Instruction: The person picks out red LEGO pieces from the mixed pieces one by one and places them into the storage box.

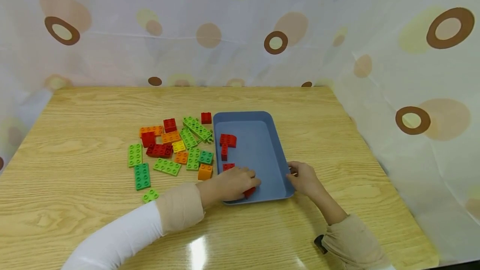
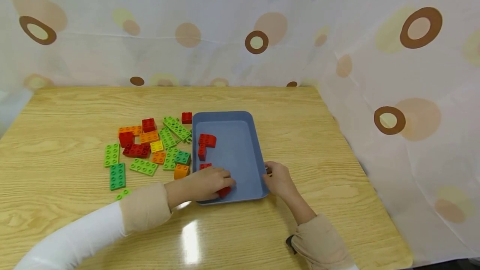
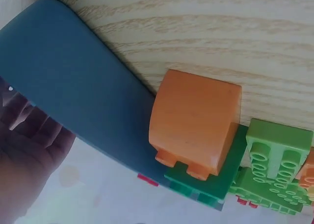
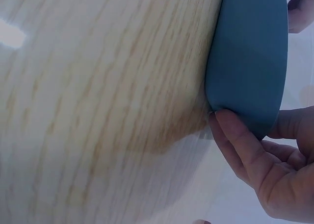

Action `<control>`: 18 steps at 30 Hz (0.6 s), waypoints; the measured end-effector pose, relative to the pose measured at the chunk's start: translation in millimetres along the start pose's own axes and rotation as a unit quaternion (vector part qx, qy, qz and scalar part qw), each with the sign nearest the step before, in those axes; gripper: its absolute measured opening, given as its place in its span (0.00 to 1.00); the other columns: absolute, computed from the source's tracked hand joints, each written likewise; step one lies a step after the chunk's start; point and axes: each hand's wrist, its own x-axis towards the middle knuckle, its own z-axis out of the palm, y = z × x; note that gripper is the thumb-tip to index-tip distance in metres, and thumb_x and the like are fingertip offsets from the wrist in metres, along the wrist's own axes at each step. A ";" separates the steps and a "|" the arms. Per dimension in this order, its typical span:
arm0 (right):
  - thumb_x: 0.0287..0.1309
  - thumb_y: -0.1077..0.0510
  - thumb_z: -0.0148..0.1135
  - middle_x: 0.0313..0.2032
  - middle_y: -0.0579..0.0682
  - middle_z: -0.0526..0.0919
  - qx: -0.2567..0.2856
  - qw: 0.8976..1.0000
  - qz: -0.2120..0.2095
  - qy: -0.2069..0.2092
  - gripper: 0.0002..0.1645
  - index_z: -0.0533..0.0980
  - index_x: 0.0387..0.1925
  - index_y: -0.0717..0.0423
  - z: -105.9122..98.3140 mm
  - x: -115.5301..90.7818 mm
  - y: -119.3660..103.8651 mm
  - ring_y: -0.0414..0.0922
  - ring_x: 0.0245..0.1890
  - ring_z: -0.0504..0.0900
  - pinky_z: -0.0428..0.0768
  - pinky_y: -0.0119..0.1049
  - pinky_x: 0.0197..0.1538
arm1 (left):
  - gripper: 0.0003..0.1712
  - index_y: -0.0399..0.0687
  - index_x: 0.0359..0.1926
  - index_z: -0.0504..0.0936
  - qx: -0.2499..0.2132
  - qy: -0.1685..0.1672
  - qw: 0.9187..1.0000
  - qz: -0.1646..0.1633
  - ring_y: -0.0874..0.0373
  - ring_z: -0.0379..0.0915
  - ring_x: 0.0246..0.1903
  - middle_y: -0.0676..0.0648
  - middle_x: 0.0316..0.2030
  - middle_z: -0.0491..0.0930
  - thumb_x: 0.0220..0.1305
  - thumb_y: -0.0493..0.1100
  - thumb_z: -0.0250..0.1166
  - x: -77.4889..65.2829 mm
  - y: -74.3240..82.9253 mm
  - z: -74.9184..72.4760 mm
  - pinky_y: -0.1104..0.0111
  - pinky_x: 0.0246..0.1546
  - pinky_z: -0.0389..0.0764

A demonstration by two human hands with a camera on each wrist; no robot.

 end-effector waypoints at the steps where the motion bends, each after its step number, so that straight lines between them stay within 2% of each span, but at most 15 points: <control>1: 0.49 0.70 0.53 0.35 0.68 0.78 0.001 1.000 0.001 -0.001 0.18 0.70 0.45 0.74 -0.2 0.0 -0.3 0.56 0.35 0.77 0.78 0.43 0.34 | 0.22 0.50 0.49 0.72 -0.001 0.005 1.000 0.000 0.57 0.69 0.41 0.49 0.42 0.75 0.52 0.45 0.64 -1.9 -0.4 -1.9 0.68 0.41 0.72; 6: 0.50 0.69 0.52 0.37 0.68 0.78 -0.001 1.000 0.004 -0.011 0.19 0.69 0.46 0.74 -1.4 -1.2 -2.2 0.57 0.37 0.77 0.78 0.43 0.36 | 0.27 0.47 0.50 0.71 -0.040 0.043 0.998 -0.010 0.55 0.68 0.43 0.46 0.43 0.73 0.48 0.46 0.67 -18.8 -9.0 -15.0 0.66 0.45 0.71; 11: 0.50 0.70 0.52 0.38 0.69 0.77 -0.006 1.000 0.001 -0.008 0.19 0.69 0.46 0.74 -3.2 -2.4 -3.4 0.57 0.38 0.76 0.78 0.43 0.36 | 0.28 0.43 0.50 0.71 -0.092 0.109 0.989 -0.040 0.52 0.67 0.45 0.43 0.45 0.72 0.47 0.45 0.68 -43.2 -30.5 -30.0 0.59 0.45 0.71; 15: 0.49 0.70 0.52 0.37 0.69 0.78 -0.005 1.000 -0.004 -0.004 0.18 0.69 0.45 0.74 -2.5 -2.0 -2.9 0.57 0.37 0.77 0.78 0.43 0.36 | 0.28 0.41 0.50 0.71 -0.087 0.151 0.982 -0.078 0.51 0.67 0.45 0.42 0.45 0.73 0.46 0.44 0.68 -67.6 -50.8 -38.2 0.60 0.46 0.71; 18: 0.49 0.70 0.52 0.37 0.69 0.78 -0.007 1.000 -0.006 -0.004 0.18 0.69 0.45 0.74 -0.8 -1.3 -2.3 0.57 0.37 0.77 0.78 0.43 0.35 | 0.29 0.42 0.50 0.71 -0.089 0.157 0.976 -0.119 0.50 0.68 0.45 0.41 0.46 0.73 0.45 0.43 0.69 -89.3 -65.6 -39.8 0.61 0.45 0.72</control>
